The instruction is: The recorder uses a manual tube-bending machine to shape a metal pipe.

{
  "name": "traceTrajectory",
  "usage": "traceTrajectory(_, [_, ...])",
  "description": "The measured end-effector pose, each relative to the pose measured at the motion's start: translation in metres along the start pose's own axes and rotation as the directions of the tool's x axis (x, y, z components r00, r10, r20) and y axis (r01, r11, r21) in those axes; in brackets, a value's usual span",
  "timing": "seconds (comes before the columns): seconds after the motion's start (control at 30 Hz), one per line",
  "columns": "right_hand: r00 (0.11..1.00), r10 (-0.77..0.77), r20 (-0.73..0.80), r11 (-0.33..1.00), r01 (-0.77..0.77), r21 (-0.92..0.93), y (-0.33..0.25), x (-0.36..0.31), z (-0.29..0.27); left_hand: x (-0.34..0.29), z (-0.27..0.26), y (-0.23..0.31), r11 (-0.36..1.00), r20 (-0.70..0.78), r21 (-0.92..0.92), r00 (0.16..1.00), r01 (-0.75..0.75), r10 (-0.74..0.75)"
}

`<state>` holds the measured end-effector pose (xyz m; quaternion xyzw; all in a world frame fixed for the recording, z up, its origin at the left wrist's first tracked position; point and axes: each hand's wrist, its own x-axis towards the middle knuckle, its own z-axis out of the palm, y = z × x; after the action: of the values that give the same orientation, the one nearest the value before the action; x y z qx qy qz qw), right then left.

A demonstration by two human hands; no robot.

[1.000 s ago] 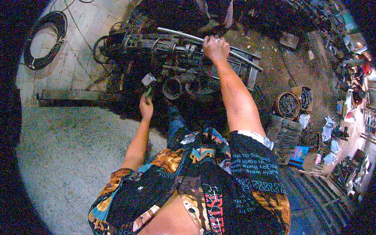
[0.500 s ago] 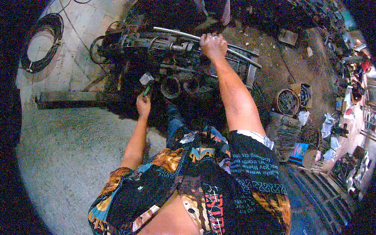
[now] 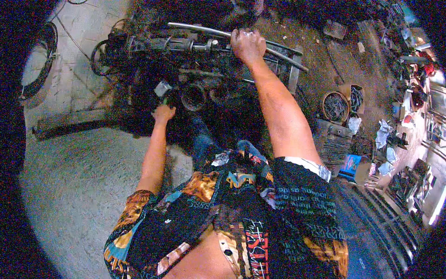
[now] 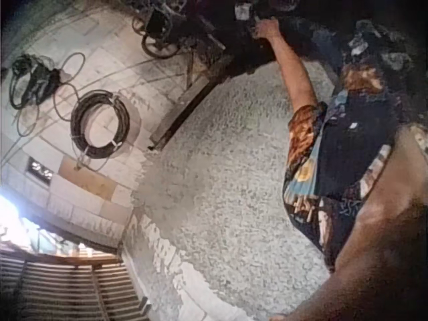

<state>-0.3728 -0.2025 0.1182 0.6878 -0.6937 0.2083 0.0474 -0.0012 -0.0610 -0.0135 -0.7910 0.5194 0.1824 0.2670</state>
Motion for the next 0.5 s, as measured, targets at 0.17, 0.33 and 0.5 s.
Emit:
traceTrajectory(0.17, [1.0, -0.004, -0.026, 1.0, 0.004, -0.008, 0.001, 0.001, 0.008, 0.0, 0.001, 0.017, 0.999, 0.161, 0.023, 0.987, 0.024, -0.027])
traceTrajectory(0.33, [0.989, 0.017, 0.147, 0.993, 0.001, -0.118, 0.008, 0.001, 0.028, 0.004, 0.024, 0.027, 0.966, 0.15, 0.079, 0.955, 0.247, -0.256])
traceTrajectory(0.5, [0.997, -0.071, -0.004, 0.995, 0.07, -0.07, 0.013, 0.001, 0.034, 0.01, 0.045, 0.024, 0.94, 0.164, -0.092, 0.936, 0.329, -0.312])
